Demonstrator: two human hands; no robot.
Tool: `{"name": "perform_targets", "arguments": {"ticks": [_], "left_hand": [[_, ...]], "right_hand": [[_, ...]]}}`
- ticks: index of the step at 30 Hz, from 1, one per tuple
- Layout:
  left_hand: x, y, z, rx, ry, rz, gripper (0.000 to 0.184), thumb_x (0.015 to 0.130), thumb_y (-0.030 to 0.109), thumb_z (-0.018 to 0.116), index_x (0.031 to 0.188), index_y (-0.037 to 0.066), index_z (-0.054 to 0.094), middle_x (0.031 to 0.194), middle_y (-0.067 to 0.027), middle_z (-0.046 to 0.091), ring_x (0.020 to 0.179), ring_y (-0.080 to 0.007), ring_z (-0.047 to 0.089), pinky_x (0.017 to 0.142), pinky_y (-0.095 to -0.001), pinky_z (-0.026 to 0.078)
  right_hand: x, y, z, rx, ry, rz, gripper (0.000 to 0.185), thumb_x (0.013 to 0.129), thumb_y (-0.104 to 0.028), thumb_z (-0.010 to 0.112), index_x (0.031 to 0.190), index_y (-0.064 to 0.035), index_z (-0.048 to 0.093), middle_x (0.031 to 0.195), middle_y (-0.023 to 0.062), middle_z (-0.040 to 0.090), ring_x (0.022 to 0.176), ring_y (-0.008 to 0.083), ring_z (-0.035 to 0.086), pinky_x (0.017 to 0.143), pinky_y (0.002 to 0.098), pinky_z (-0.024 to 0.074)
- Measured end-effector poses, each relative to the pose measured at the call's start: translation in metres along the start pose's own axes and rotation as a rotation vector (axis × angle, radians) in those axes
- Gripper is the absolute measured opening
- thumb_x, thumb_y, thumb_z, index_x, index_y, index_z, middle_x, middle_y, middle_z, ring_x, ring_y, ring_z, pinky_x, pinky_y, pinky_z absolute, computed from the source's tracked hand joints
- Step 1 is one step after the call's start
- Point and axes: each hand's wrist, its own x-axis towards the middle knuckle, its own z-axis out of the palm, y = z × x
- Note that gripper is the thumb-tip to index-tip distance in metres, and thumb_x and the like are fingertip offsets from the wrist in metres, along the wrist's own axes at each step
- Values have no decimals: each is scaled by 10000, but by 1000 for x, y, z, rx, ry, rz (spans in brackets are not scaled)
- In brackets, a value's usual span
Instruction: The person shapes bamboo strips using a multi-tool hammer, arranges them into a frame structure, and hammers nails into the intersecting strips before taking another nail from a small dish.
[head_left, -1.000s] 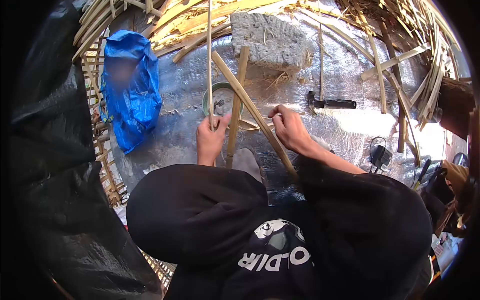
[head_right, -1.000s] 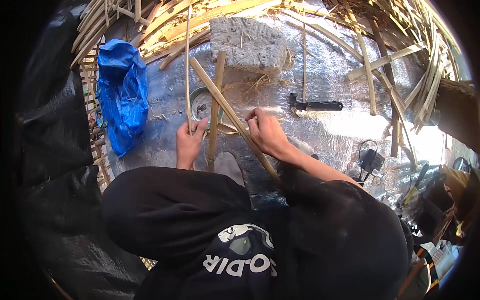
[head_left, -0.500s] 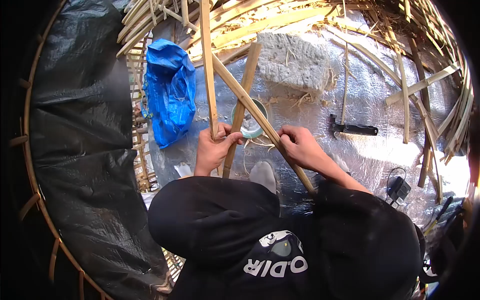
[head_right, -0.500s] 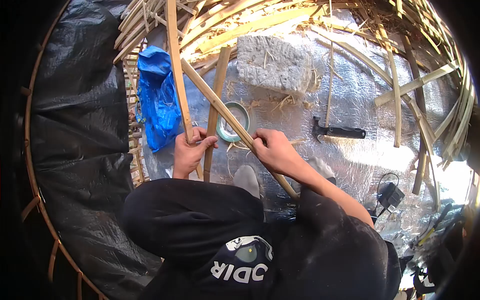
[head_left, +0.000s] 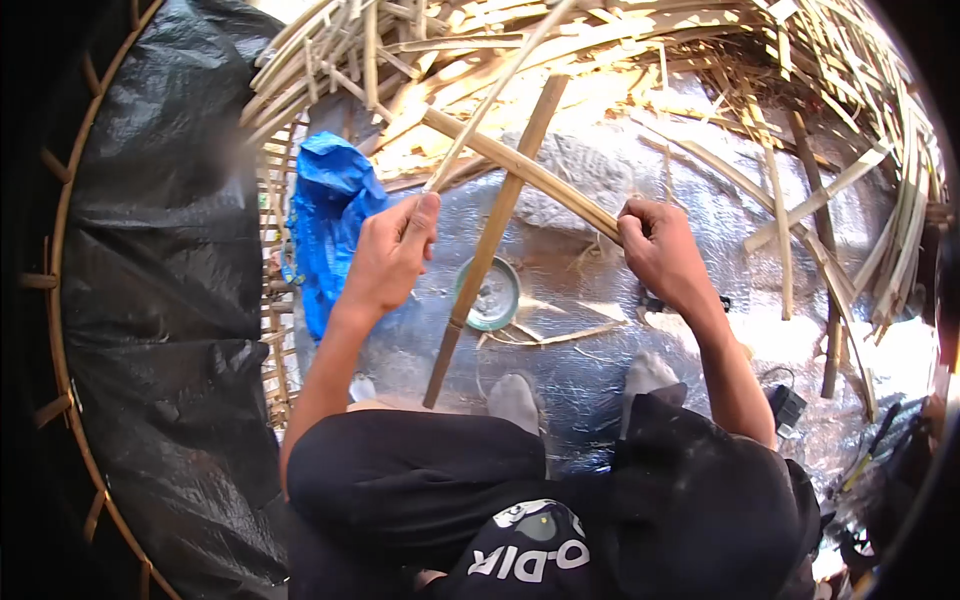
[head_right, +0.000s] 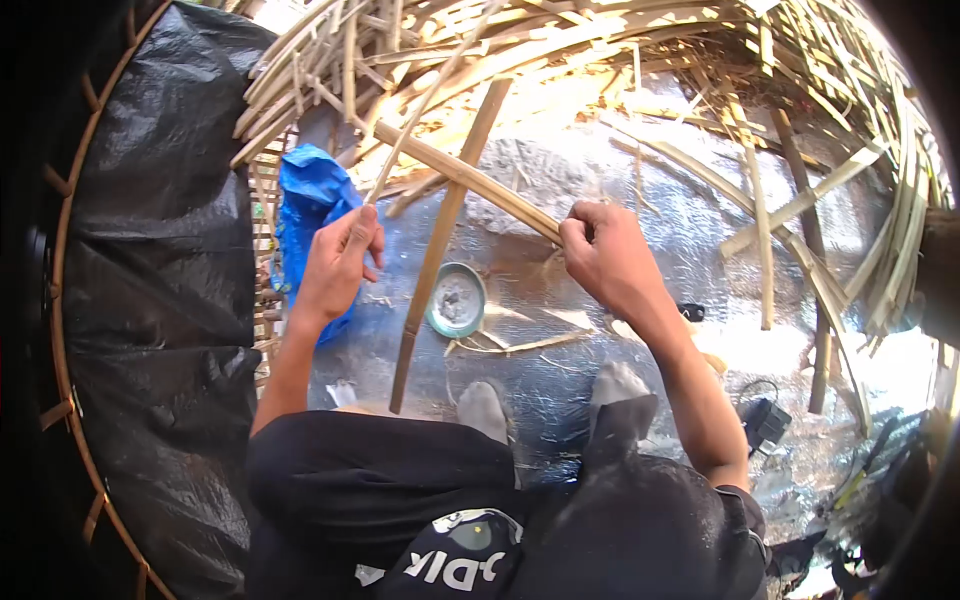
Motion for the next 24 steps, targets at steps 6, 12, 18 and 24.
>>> {"name": "perform_targets", "arguments": {"ticks": [6, 12, 18, 24], "left_hand": [[34, -6, 25, 498, -97, 234, 430, 1045, 467, 553, 1065, 38, 546, 664, -167, 567, 592, -327, 561, 582, -438, 413], [68, -21, 39, 779, -133, 653, 346, 991, 406, 635, 1022, 62, 631, 789, -158, 682, 733, -393, 670, 639, -464, 496], [102, -47, 64, 595, -146, 409, 244, 942, 326, 708, 997, 88, 694, 893, -124, 688, 814, -336, 670, 710, -440, 502], [91, -66, 92, 691, -92, 658, 515, 1042, 352, 560, 1480, 86, 520, 1111, -150, 626, 991, -326, 605, 881, -418, 429]], "right_hand": [[-30, 59, -10, -153, 97, 189, 240, 883, -113, 537, 816, 89, 648, 645, 265, 586, 535, 338, 576, 591, 422, 470], [-30, 82, 5, -113, 130, 151, 236, 887, -118, 543, 831, 81, 658, 687, 280, 613, 598, 379, 624, 637, 447, 491], [-31, 84, 5, -105, 153, 147, 221, 901, -103, 546, 844, 77, 662, 702, 249, 630, 616, 341, 637, 638, 415, 490], [-30, 86, 9, -76, 179, 189, 216, 904, -96, 567, 935, 73, 698, 721, 217, 645, 628, 269, 626, 633, 379, 483]]}}
